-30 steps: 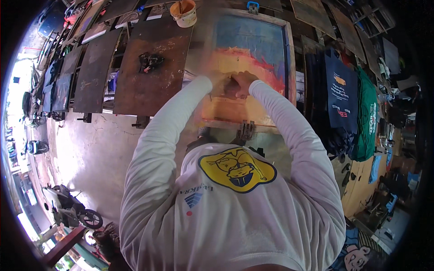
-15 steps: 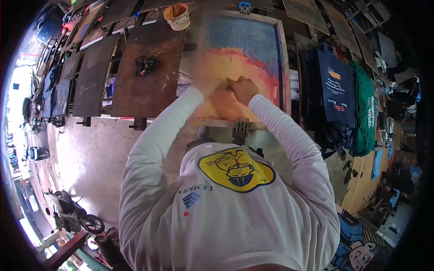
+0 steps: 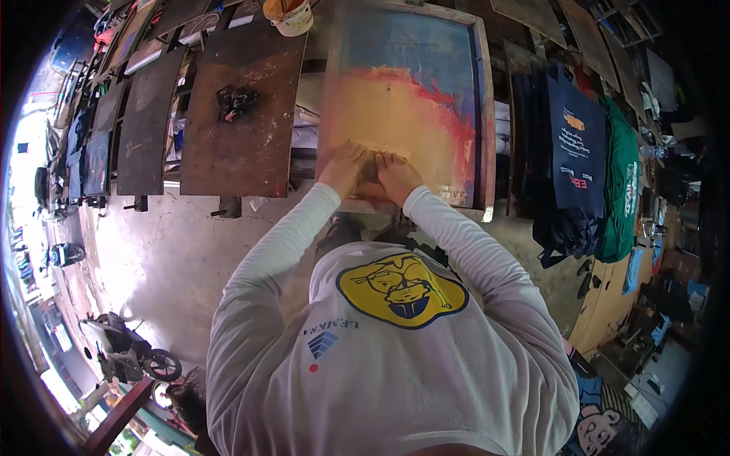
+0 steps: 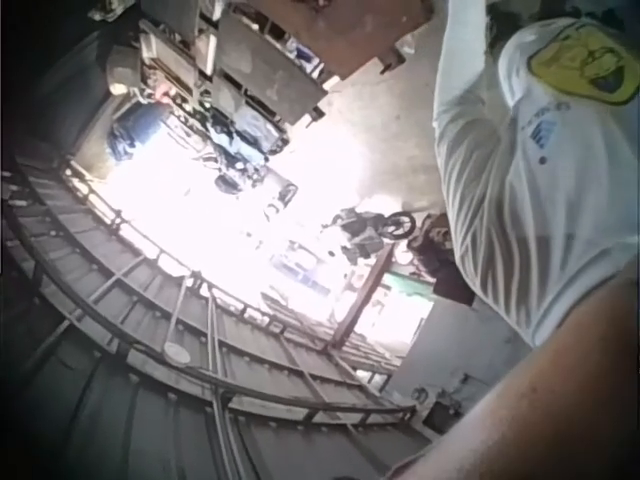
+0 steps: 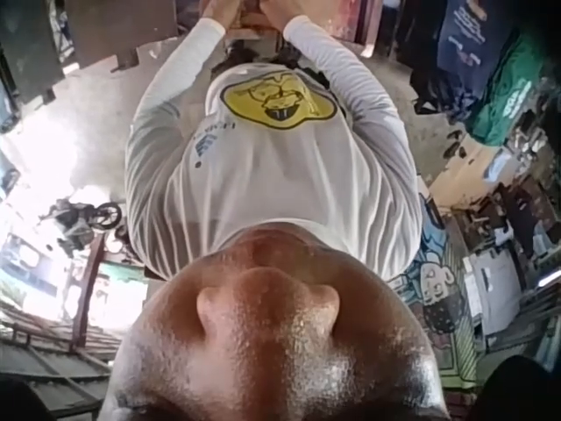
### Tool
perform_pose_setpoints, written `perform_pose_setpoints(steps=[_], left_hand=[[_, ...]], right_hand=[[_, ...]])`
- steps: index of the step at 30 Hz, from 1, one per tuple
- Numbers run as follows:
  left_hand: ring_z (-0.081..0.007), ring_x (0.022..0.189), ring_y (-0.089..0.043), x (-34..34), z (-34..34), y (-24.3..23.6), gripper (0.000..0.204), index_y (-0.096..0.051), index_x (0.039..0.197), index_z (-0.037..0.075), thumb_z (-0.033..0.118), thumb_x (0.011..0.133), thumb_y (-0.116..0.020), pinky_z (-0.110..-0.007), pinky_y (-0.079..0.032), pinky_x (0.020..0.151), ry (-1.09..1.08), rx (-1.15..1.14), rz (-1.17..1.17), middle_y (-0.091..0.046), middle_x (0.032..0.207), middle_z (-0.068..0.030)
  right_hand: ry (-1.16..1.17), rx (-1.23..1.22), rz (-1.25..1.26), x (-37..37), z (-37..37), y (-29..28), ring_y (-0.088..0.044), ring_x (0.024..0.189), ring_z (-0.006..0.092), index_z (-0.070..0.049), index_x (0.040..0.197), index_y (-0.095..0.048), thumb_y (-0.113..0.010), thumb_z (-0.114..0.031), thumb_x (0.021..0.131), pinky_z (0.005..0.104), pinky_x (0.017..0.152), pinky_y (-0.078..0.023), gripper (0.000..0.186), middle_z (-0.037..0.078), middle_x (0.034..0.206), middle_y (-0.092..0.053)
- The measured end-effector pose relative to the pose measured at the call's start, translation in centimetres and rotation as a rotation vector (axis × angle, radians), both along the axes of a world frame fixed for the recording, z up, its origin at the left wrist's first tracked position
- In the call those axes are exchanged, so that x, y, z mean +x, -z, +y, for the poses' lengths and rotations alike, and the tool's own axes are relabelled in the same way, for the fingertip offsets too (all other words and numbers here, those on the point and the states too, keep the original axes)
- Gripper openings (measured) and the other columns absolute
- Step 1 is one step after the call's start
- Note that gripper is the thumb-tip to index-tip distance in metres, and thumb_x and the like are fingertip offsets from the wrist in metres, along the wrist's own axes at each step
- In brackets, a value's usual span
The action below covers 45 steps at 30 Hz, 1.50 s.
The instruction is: Using a squeegee to apply ink through a mesh screen onto fabric items.
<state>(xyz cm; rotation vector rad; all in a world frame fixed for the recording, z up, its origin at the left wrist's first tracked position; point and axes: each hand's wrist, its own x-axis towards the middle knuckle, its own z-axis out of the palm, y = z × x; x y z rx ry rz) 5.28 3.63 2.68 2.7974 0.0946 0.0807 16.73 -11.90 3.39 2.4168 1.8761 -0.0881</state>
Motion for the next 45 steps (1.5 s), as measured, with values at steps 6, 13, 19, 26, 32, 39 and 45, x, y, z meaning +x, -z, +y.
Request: perform_pose_setpoints(steps=[6,13,19,26,32,39,45], left_hand=[[-0.0306,0.131,-0.05,0.8,0.3,0.1,0.052,-0.057,0.127,0.002,0.004,0.075,-0.062,-0.038,-0.038,0.113,-0.055,-0.091,0.007,-0.055,0.136,-0.0185],[-0.0311,0.129,-0.051,0.6,-0.5,-1.2,0.049,-0.06,0.123,0.002,0.004,0.074,-0.062,-0.038,-0.037,0.112,-0.054,-0.094,0.06,-0.057,0.133,-0.0189],[-0.0268,0.122,-0.052,0.2,-0.8,-0.9,0.043,-0.061,0.115,0.003,0.014,0.074,-0.064,-0.037,-0.037,0.111,-0.033,0.083,-0.031,-0.061,0.12,-0.0125],[-0.0286,0.107,-0.063,-1.5,-1.5,-5.3,0.028,-0.069,0.109,0.01,0.018,0.083,-0.061,-0.039,-0.047,0.098,0.033,-0.049,0.212,-0.066,0.11,-0.018],[-0.0375,0.099,-0.065,2.8,1.3,-4.4,0.028,-0.069,0.107,0.01,0.01,0.082,-0.056,-0.045,-0.053,0.083,-0.092,-0.207,-0.031,-0.067,0.103,-0.0198],[-0.0362,0.098,-0.066,4.1,2.5,3.6,0.031,-0.067,0.113,0.009,0.012,0.083,-0.059,-0.043,-0.052,0.087,-0.161,-0.106,-0.074,-0.068,0.107,-0.0188],[-0.0328,0.101,-0.066,-1.0,-2.3,-3.9,0.035,-0.064,0.111,0.004,0.013,0.078,-0.066,-0.043,-0.051,0.089,-0.074,-0.101,-0.001,-0.069,0.107,-0.0165]], right_hand=[[0.037,0.265,0.167,0.8,-0.6,-0.4,-0.059,0.112,0.0328,0.005,0.117,-0.061,-0.054,-0.015,0.086,0.0393,0.099,-0.047,0.037,0.019,0.114,-0.065],[0.072,0.021,-0.005,-0.3,-0.3,0.4,-0.057,0.105,0.0311,0.006,0.118,-0.058,-0.059,-0.019,0.081,0.0364,0.096,-0.045,0.044,0.018,0.116,-0.062],[0.034,-0.091,0.224,0.6,0.4,-3.6,-0.063,0.095,0.0333,0.004,0.107,-0.065,-0.064,-0.023,0.079,0.0354,0.089,-0.049,0.039,0.019,0.103,-0.068],[-0.02,-0.063,0.365,0.7,-1.1,-3.6,-0.065,0.084,0.0363,-0.004,0.101,-0.066,-0.073,-0.027,0.07,0.0455,0.077,-0.054,0.039,0.016,0.09,-0.068],[0.038,0.187,0.457,4.6,0.0,-7.0,-0.066,0.082,0.0389,-0.009,0.099,-0.068,-0.068,-0.018,0.072,0.0478,0.078,-0.054,0.028,0.017,0.084,-0.069],[0.149,0.127,0.33,3.6,0.8,-4.6,-0.067,0.087,0.0382,-0.009,0.097,-0.07,-0.064,-0.017,0.077,0.0466,0.082,-0.054,0.022,0.02,0.091,-0.07],[0.117,0.153,0.474,-0.6,-2.3,-7.5,-0.067,0.086,0.0376,-0.009,0.1,-0.07,-0.066,-0.036,0.082,0.0459,0.082,-0.054,0.033,0.019,0.09,-0.07]])
